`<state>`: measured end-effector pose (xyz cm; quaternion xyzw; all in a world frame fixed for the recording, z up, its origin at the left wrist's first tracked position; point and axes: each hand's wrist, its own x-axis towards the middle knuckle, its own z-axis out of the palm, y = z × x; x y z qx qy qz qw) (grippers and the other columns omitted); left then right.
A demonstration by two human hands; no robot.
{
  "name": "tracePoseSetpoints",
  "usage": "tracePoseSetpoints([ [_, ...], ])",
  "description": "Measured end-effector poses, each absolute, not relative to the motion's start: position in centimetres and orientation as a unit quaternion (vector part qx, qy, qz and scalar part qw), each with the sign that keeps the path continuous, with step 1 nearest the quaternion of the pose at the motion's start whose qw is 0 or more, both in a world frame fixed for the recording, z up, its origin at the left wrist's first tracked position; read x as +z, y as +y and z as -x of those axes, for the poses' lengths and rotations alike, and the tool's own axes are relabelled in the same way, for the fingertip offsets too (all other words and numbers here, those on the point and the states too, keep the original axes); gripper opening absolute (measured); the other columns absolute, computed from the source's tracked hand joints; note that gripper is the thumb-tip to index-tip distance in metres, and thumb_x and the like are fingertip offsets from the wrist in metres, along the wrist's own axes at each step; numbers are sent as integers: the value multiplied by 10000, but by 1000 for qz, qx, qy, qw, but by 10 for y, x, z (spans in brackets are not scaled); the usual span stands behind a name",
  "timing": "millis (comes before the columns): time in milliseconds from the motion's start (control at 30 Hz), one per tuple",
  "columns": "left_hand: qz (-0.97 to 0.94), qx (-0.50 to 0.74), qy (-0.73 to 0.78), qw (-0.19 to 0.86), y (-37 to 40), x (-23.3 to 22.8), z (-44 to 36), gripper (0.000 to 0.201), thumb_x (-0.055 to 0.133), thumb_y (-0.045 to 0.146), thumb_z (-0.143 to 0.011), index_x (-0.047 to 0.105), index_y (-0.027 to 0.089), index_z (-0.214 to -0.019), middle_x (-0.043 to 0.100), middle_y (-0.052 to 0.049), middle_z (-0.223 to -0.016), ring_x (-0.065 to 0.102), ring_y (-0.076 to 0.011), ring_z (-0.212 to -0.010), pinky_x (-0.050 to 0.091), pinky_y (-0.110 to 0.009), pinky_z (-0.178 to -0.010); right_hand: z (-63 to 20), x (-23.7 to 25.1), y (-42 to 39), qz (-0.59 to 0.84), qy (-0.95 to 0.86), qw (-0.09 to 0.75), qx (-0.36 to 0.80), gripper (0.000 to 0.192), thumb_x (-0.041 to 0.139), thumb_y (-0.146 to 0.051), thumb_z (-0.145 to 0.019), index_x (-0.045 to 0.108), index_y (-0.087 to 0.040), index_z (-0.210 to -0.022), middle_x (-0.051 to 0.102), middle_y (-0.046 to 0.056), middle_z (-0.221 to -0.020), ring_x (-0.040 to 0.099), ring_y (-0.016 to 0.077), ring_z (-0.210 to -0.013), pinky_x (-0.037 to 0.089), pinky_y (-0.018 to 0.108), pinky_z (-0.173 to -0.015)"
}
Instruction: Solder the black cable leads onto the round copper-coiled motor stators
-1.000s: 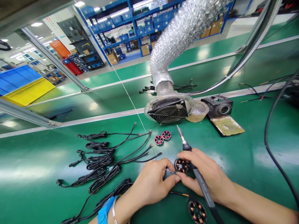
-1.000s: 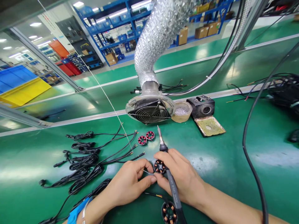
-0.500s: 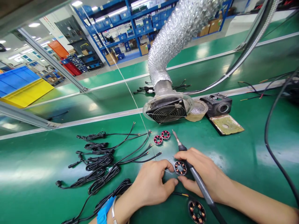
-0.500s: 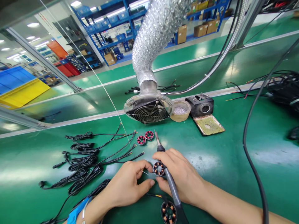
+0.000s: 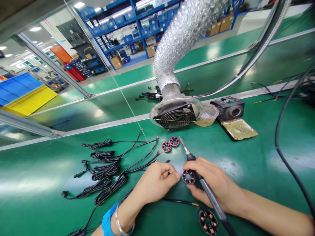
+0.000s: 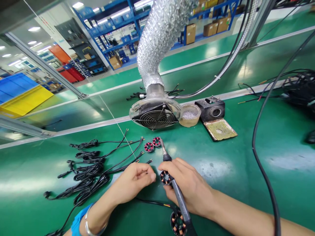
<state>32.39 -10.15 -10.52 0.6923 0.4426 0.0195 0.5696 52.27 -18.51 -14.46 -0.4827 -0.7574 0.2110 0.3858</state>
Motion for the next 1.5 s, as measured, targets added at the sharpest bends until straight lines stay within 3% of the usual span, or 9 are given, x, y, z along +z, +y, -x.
tracePoseSetpoints([
  [133, -704, -15, 445, 553, -104, -105, -329, 251, 588, 397, -826, 623, 167, -733, 287, 85, -499, 199, -83, -486, 122, -250, -474, -519, -141, -186, 470, -764, 385, 215, 416, 509, -11, -754, 492, -213, -1118, 589, 18, -884, 496, 174, -752, 437, 287, -662],
  [367, -624, 104, 423, 649, -96, -105, -332, 197, 597, 329, -741, 600, 139, -690, 482, 30, -600, 346, -92, -556, 254, -227, -538, -521, -143, -187, 458, -774, 379, 220, 444, 505, -9, -740, 492, -208, -1137, 587, 19, -872, 504, 178, -757, 446, 291, -674],
  [567, -784, 68, 429, 444, -105, -93, -333, 189, 551, 311, -865, 694, 190, -842, 318, 75, -512, 272, -89, -492, 188, -237, -504, -523, -145, -190, 457, -771, 380, 230, 482, 499, -6, -762, 469, -225, -1190, 578, 23, -896, 531, 181, -778, 479, 300, -687],
  [867, -731, 57, 432, 524, -112, -100, -332, 246, 578, 380, -865, 713, 178, -830, 301, 83, -461, 238, -86, -426, 180, -235, -430, -535, -173, -192, 467, -790, 341, 204, 450, 521, -126, -881, 437, -227, -1311, 583, 64, -975, 600, 196, -822, 547, 315, -687],
  [1033, -797, 107, 522, 285, -89, -82, -310, 302, 418, 337, -963, 685, 195, -960, 614, -4, -676, 535, -146, -605, 346, -244, -570, -547, -172, -186, 490, -788, 344, 142, 440, 563, -185, -856, 473, -201, -1287, 602, 78, -968, 622, 219, -800, 558, 345, -678],
  [1167, -780, 46, 616, 101, -69, -90, -299, 311, 408, 350, -971, 624, 186, -1123, 717, -91, -858, 662, -248, -785, 411, -302, -673, -549, -165, -182, 487, -788, 357, 121, 428, 572, -201, -833, 493, -188, -1254, 618, 80, -941, 637, 222, -758, 559, 344, -635],
  [1300, -788, 11, 609, 89, -62, -96, -296, 234, 452, 325, -953, 651, 203, -975, 726, -89, -857, 682, -257, -825, 432, -305, -709, -549, -161, -180, 492, -786, 357, 117, 420, 554, -192, -835, 491, -189, -1250, 629, 81, -939, 649, 227, -773, 565, 355, -654],
  [1400, -791, 34, 604, 91, -62, -93, -296, 276, 392, 343, -983, 633, 211, -1011, 722, -73, -863, 676, -227, -816, 423, -283, -694, -551, -162, -180, 503, -781, 352, 117, 431, 557, -194, -829, 490, -193, -1254, 629, 85, -975, 654, 234, -816, 566, 362, -694],
  [1500, -793, 51, 599, 96, -62, -96, -298, 241, 491, 373, -939, 636, 201, -1027, 716, -80, -842, 672, -243, -798, 416, -290, -680, -553, -164, -180, 512, -778, 345, 117, 427, 549, -200, -834, 490, -206, -1257, 628, 78, -994, 653, 231, -844, 561, 357, -726],
])
